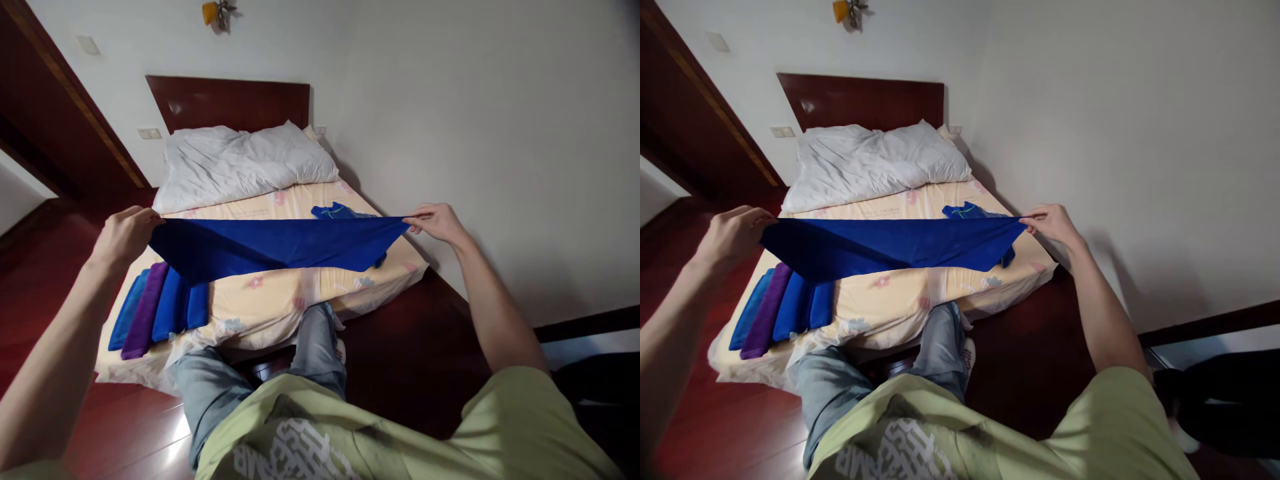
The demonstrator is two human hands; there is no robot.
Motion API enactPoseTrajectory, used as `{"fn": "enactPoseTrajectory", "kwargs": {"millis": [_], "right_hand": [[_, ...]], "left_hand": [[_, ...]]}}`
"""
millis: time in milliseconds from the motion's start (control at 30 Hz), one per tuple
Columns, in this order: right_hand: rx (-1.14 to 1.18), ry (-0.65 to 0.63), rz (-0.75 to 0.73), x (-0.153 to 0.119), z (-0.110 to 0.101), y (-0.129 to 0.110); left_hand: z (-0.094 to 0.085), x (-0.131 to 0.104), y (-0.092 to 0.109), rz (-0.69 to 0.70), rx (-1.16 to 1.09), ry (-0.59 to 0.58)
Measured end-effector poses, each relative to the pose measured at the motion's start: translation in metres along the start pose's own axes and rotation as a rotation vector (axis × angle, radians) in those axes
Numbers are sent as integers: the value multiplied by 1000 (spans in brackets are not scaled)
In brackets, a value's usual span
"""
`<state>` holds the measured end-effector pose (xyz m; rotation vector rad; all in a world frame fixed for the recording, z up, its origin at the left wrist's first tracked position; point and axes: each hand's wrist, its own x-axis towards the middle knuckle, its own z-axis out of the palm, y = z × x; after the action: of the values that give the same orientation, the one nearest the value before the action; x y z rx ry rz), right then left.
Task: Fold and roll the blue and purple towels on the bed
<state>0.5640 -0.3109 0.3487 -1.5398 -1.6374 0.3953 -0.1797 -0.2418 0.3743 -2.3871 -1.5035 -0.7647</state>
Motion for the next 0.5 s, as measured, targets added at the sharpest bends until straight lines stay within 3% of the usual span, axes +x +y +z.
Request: {"fn": "enactPoseTrajectory", "kwargs": {"millis": [67, 167, 367, 500], "right_hand": [[24, -6, 14, -1, -2, 0], [59, -37, 96, -3, -6, 2], [128, -96, 229, 2, -4, 10], [133, -75, 282, 11, 4, 7]], "left_hand": [[-2, 0, 2, -99, 4, -40], [-5, 3, -6, -233, -59, -192], [3, 11, -40, -265, -142, -506], [15, 16, -47, -272, -180, -612]]}}
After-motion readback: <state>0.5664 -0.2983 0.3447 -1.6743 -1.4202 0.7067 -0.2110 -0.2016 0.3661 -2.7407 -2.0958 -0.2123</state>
